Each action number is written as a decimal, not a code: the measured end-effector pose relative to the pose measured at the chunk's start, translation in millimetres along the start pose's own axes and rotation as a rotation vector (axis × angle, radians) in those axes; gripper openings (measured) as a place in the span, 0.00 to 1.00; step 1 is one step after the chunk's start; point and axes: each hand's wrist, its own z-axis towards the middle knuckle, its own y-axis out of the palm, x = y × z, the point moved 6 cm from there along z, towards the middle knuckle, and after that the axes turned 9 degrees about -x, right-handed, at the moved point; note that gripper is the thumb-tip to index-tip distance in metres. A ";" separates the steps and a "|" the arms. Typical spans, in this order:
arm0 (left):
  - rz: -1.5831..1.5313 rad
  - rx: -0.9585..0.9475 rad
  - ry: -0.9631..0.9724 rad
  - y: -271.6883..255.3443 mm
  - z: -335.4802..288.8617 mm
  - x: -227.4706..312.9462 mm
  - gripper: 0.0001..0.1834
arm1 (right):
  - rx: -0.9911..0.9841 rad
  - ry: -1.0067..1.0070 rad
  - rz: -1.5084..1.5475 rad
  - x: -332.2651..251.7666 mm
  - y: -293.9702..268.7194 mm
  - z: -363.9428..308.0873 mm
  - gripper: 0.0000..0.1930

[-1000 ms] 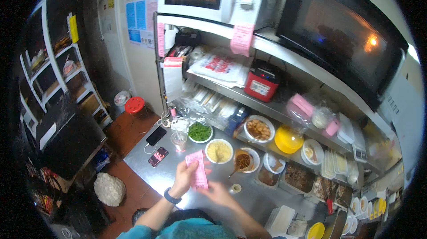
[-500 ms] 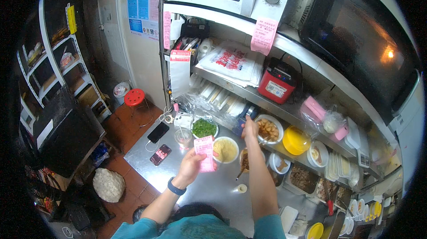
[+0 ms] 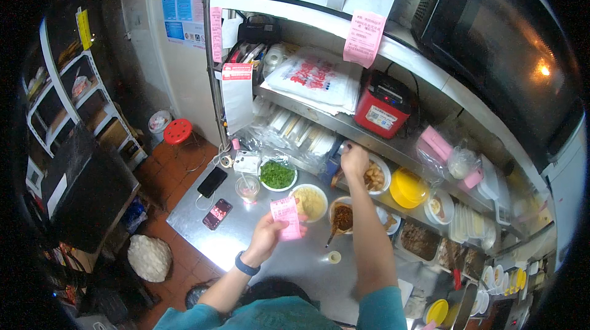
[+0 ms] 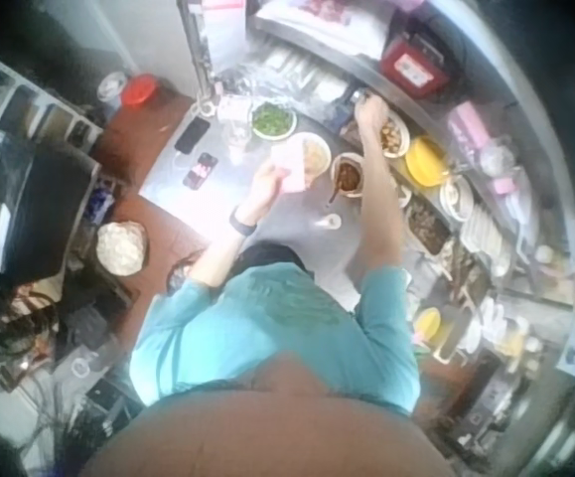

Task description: The person assembles two food orders in a commercial kitchen. They use tongs to place fried tofu and braised meat into bowls, ladle sauce over the contents, add chopped green onions, and cover the bowls with yellow lids. The person also handles pink order slips and places one bowl into a microwave.

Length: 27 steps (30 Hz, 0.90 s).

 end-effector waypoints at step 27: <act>-0.011 0.214 -0.114 -71.9 -3.3 -36.0 0.29 | -0.279 -0.225 -0.342 -0.2 -7.8 19.7 0.23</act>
